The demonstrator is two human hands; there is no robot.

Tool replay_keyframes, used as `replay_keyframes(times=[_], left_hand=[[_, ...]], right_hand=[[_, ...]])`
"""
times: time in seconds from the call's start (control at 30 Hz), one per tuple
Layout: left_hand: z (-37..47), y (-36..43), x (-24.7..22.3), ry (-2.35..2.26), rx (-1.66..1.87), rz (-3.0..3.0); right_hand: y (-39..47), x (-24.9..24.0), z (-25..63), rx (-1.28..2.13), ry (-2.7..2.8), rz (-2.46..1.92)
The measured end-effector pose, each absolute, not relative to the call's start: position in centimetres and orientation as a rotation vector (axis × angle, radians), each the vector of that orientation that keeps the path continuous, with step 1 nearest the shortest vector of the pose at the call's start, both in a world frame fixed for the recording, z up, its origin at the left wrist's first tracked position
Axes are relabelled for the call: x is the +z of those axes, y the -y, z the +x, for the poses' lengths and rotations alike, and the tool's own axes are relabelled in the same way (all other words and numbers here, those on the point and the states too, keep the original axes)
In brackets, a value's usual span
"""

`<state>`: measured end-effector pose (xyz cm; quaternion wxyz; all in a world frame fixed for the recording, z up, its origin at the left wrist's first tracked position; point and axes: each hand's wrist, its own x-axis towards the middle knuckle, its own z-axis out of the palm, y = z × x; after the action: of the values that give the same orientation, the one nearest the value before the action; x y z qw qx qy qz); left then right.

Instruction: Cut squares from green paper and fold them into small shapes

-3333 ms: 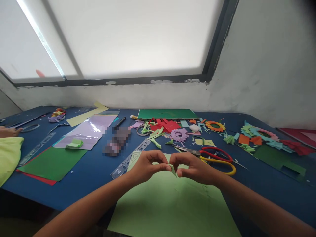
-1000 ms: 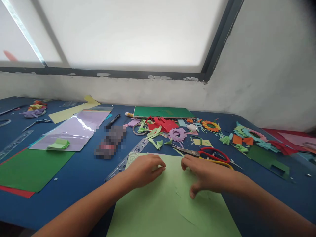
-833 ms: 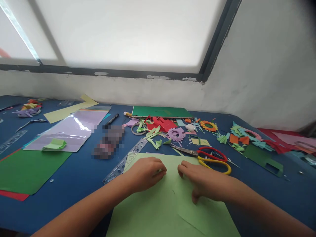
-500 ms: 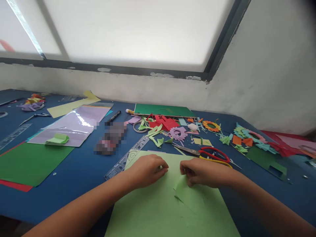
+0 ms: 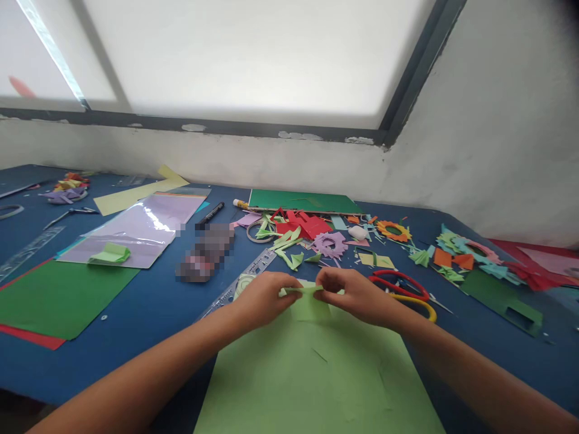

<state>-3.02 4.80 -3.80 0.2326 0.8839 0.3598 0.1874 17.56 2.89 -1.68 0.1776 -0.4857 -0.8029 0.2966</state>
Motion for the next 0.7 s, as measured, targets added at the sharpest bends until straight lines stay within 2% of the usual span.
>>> replay_keyframes(times=[0.23, 0.33, 0.47, 0.53, 0.7], left_hand=[[-5.5, -8.2, -4.3, -1.02, 0.49, 2.606], [-6.3, -8.5, -4.8, -0.891, 0.562, 2.726], [-6.2, -7.4, -5.0, -0.904, 0.735, 2.44], [-5.9, -6.7, -4.9, -0.973, 0.686, 2.309], [-5.4, -5.9, -5.0, -0.941, 0.652, 2.444]], right_hand=[[-5.8, -5.0, 15.8, 0.618, 2.214, -1.183], [-5.6, -5.6, 15.7, 0.533, 2.208, -1.091], [-5.2, -5.5, 15.8, 0.508, 2.169, -1.028], [-5.2, -5.4, 15.8, 0.492, 2.117, -1.001], [-5.1, -5.7, 15.9, 0.4, 2.165, -0.838]])
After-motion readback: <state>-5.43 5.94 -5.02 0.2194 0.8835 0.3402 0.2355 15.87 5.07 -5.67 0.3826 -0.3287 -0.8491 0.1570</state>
